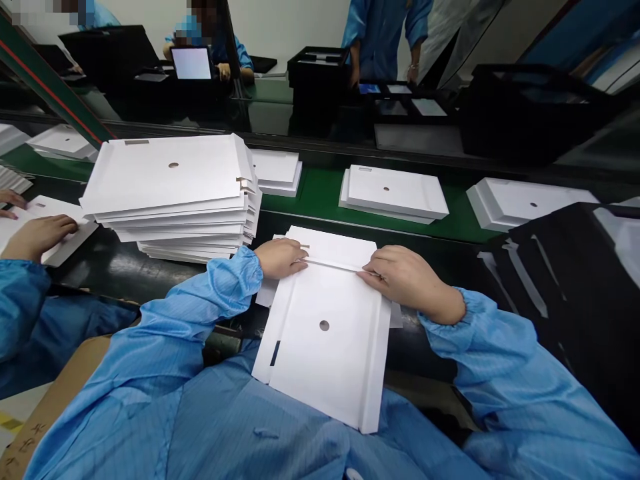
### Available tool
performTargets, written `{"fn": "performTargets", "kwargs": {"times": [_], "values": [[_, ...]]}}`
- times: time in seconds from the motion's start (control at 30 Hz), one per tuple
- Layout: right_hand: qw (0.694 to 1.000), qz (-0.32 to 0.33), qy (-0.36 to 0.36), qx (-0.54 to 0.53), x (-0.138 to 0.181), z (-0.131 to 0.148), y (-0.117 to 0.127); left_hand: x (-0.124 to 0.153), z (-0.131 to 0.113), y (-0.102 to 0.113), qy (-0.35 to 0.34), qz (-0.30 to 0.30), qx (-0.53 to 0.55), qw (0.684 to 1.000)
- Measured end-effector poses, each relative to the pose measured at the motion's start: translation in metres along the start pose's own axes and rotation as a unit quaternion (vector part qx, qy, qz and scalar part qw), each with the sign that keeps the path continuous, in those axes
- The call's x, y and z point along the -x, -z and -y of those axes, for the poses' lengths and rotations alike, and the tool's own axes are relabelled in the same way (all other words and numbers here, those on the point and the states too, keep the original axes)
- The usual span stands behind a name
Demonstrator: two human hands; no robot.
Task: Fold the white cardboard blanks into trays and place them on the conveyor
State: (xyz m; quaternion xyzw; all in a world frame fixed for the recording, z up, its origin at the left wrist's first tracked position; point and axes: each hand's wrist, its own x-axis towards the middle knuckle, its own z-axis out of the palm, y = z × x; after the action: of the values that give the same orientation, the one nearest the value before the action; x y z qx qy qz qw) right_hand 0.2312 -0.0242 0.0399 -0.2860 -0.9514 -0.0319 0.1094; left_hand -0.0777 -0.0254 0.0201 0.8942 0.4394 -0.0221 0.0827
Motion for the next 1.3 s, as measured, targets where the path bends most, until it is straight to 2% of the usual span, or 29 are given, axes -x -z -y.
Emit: {"fn": "performTargets", "kwargs": {"times": [0.13, 0.33, 0.57, 0.67, 0.8, 0.9, 0.97, 1.07, 1.13, 1.23, 1.3], "values": [[1.000, -0.007, 0.001, 0.004, 0.000, 0.001, 0.001, 0.000, 0.004, 0.004, -0.034, -0.022, -0.014, 0.999], [0.999, -0.001, 0.015, 0.028, 0.002, 0.003, 0.000, 0.006, 0.001, 0.010, -0.088, -0.107, -0.068, 0.988], [0.998, -0.027, 0.050, 0.029, 0.000, 0.001, -0.006, 0.011, 0.000, 0.018, -0.104, -0.131, -0.097, 0.981], [0.998, -0.047, 0.036, -0.005, -0.001, -0.002, -0.007, 0.015, -0.001, 0.022, -0.080, -0.128, -0.087, 0.985], [0.983, -0.127, -0.028, -0.126, 0.003, -0.011, -0.008, 0.027, 0.001, 0.032, 0.014, -0.109, -0.026, 0.994], [0.943, -0.189, -0.125, -0.242, 0.008, -0.015, -0.017, 0.040, 0.005, 0.044, 0.060, -0.112, 0.064, 0.990], [0.902, -0.173, -0.177, -0.354, 0.009, -0.012, -0.026, 0.048, 0.007, 0.051, 0.082, -0.126, 0.143, 0.978], [0.807, -0.087, -0.194, -0.551, 0.007, 0.002, -0.042, 0.054, 0.009, 0.057, 0.109, -0.147, 0.220, 0.958], [0.740, -0.079, -0.214, -0.632, 0.004, 0.014, -0.048, 0.057, 0.009, 0.057, 0.114, -0.174, 0.222, 0.952], [0.672, -0.158, -0.271, -0.670, 0.003, 0.025, -0.047, 0.064, 0.005, 0.056, 0.114, -0.261, 0.163, 0.945], [0.647, -0.231, -0.301, -0.662, 0.005, 0.024, -0.039, 0.075, -0.004, 0.056, 0.119, -0.331, 0.115, 0.929]]}}
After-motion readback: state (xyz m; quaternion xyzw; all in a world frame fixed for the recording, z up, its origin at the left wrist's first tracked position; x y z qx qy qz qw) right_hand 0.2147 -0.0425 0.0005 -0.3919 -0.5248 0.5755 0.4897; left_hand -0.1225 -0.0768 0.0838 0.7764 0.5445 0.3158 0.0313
